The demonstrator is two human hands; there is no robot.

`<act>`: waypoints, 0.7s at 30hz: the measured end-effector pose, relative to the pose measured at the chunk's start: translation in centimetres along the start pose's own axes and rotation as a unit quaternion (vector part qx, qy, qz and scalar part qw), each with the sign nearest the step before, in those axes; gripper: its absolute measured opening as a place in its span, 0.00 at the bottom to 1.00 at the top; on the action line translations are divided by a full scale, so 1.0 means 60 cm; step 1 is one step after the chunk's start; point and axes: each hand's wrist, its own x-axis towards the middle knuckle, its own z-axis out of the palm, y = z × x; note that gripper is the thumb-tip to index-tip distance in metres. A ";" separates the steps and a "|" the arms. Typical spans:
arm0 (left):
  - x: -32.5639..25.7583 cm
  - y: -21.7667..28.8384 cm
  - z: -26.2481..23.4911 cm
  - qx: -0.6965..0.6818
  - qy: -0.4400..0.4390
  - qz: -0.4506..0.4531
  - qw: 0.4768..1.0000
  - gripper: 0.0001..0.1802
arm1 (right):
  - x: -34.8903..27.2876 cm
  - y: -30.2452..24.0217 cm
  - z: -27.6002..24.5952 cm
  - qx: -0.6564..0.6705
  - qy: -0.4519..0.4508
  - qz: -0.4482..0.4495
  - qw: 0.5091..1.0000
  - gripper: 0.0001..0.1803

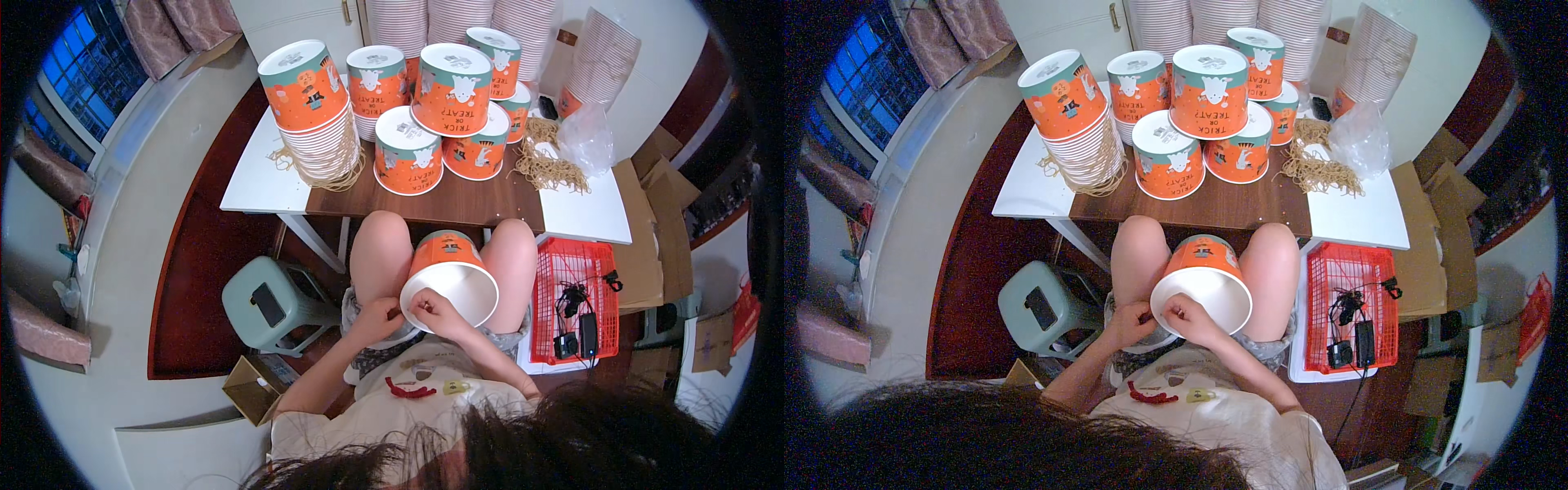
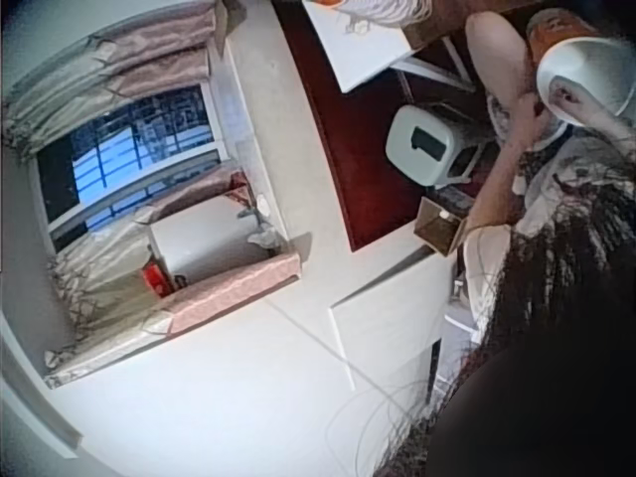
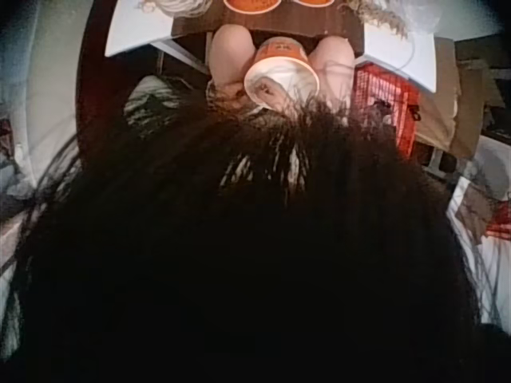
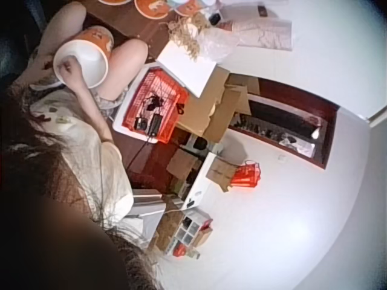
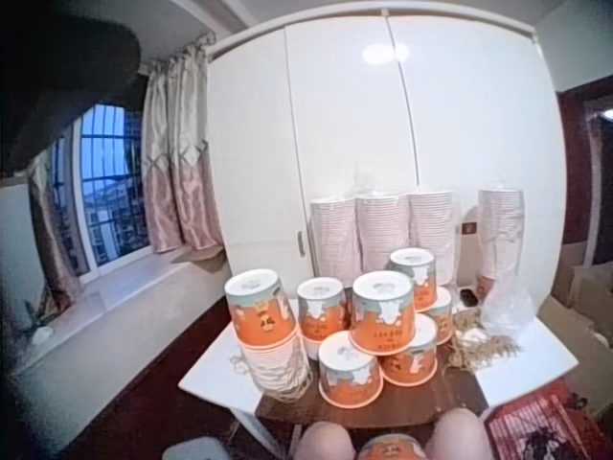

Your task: The person is attaching elastic straps to paper treat buckets.

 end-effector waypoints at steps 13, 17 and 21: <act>0.001 -0.007 0.003 0.008 0.010 0.018 1.000 0.11 | 0.000 -0.041 0.004 -0.159 0.058 0.019 0.985 0.03; 0.001 -0.011 0.005 0.008 0.018 0.031 0.999 0.11 | -0.001 -0.045 0.007 -0.208 0.073 -0.032 0.975 0.05; 0.001 -0.011 0.005 0.001 0.014 0.024 1.000 0.11 | 0.002 -0.042 0.002 -0.234 0.053 -0.034 0.970 0.05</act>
